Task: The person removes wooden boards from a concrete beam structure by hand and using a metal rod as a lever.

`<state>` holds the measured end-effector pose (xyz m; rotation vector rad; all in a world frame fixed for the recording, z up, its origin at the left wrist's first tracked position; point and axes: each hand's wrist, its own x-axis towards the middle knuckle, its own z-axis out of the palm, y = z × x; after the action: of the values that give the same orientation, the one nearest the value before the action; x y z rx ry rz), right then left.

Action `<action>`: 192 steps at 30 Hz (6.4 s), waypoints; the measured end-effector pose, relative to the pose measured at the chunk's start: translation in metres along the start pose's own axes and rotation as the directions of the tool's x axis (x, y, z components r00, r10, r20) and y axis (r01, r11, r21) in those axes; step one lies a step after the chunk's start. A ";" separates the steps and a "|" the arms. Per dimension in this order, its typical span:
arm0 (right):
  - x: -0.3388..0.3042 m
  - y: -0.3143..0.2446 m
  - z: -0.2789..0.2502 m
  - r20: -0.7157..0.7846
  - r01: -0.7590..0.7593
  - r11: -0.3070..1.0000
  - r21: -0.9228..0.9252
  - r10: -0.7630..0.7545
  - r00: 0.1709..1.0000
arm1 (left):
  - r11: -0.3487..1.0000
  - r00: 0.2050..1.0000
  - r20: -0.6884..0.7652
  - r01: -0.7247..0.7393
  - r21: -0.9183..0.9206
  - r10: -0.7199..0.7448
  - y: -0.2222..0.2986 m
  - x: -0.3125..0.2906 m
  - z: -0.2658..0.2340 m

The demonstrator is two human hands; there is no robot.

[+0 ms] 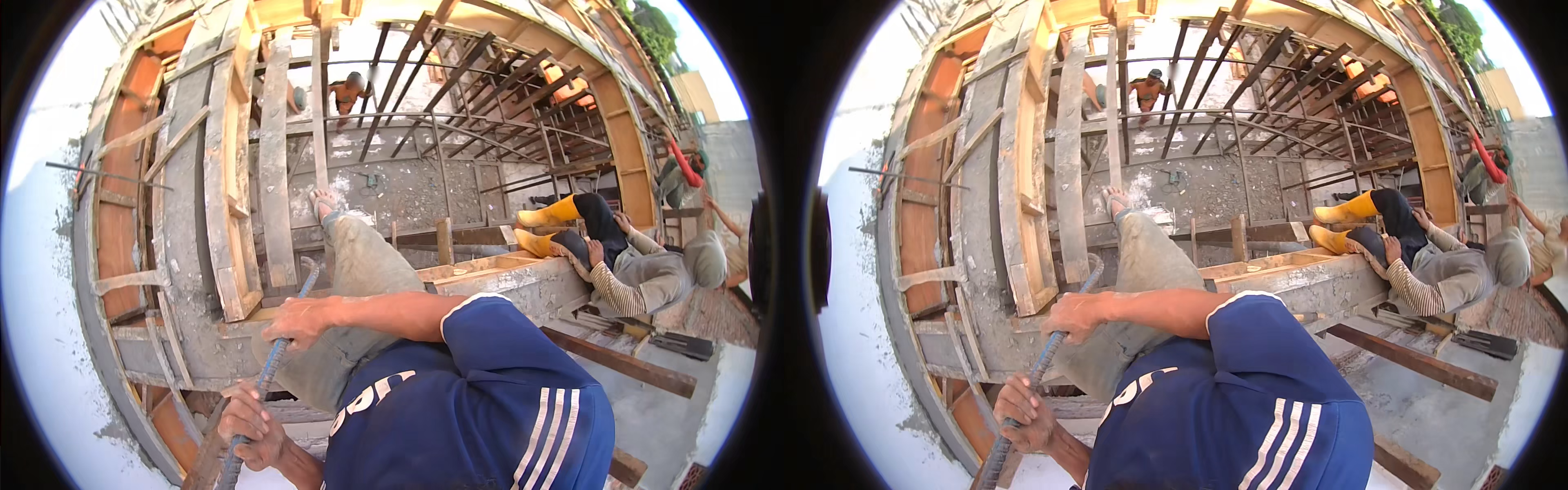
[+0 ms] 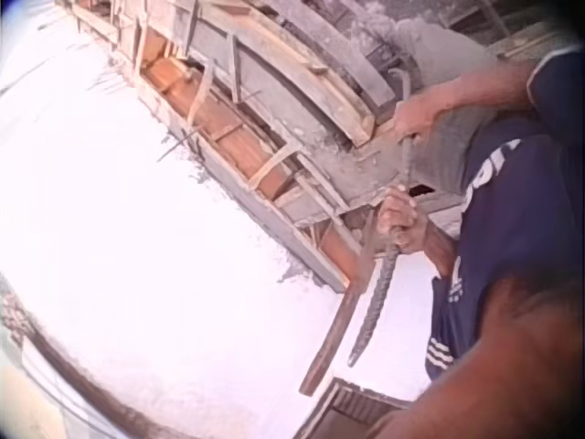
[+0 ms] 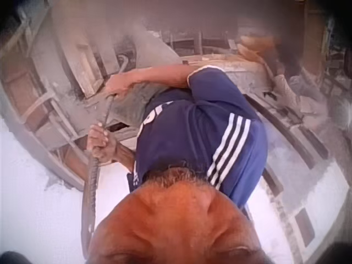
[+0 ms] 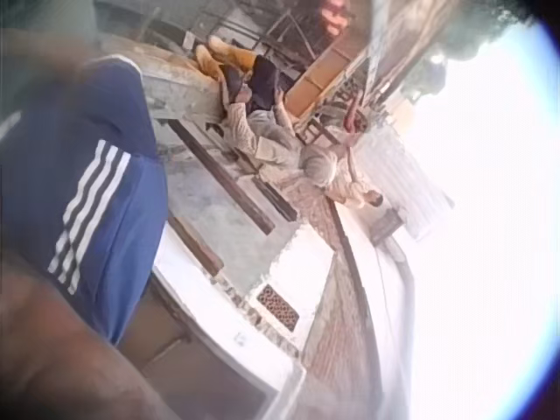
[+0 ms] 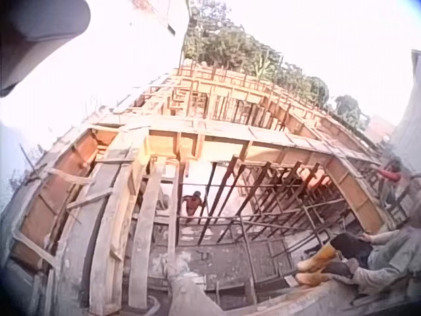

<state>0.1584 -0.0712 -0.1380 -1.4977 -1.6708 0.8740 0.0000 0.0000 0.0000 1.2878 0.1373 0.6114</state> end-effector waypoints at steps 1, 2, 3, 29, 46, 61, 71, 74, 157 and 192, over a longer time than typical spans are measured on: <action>-0.011 0.011 -0.011 -0.055 -0.076 0.997 -0.022 0.074 0.996 | 1.000 1.000 -0.001 -0.015 -0.016 0.015 0.002 0.007 -0.014; -0.006 0.008 -0.013 -0.132 -0.093 0.994 -0.055 0.085 0.988 | 0.998 0.999 0.040 -0.009 -0.061 0.012 0.007 0.012 -0.030; -0.034 0.006 -0.050 -0.124 -0.074 0.977 -0.199 0.050 0.991 | 0.982 0.992 0.010 -0.119 -0.149 0.122 -0.009 0.004 -0.004; -0.188 0.030 -0.024 -0.019 -0.627 0.722 -0.292 0.651 0.759 | 0.494 0.706 0.014 0.509 -0.705 -0.708 -0.205 -0.070 -0.036; -0.163 0.093 -0.057 0.300 -0.707 0.705 -0.059 0.688 0.661 | 0.297 0.632 0.141 0.535 -0.791 -0.762 -0.224 -0.031 -0.031; -0.147 0.081 -0.060 0.476 -0.861 0.502 0.082 0.740 0.476 | 0.233 0.605 0.139 0.494 -0.838 -0.784 -0.222 -0.048 -0.040; -0.144 0.084 -0.060 0.506 -0.882 0.463 0.089 0.741 0.440 | 0.259 0.603 0.133 0.517 -0.816 -0.786 -0.219 -0.044 -0.042; -0.140 0.081 -0.061 0.510 -0.891 0.443 0.099 0.746 0.428 | 0.244 0.598 0.139 0.512 -0.824 -0.789 -0.218 -0.044 -0.044; -0.129 0.116 -0.038 0.393 -0.948 0.183 0.259 0.877 0.277 | 0.199 0.612 0.159 0.475 -0.857 -0.774 -0.231 -0.042 -0.050; -0.129 0.132 -0.029 0.454 -0.961 0.200 0.191 0.850 0.268 | 0.223 0.620 0.152 0.484 -0.846 -0.770 -0.231 -0.044 -0.052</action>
<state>0.2589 -0.1861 -0.2449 -2.0600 -0.3536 2.0074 0.0215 -0.0113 -0.2391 0.0604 0.5517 0.0525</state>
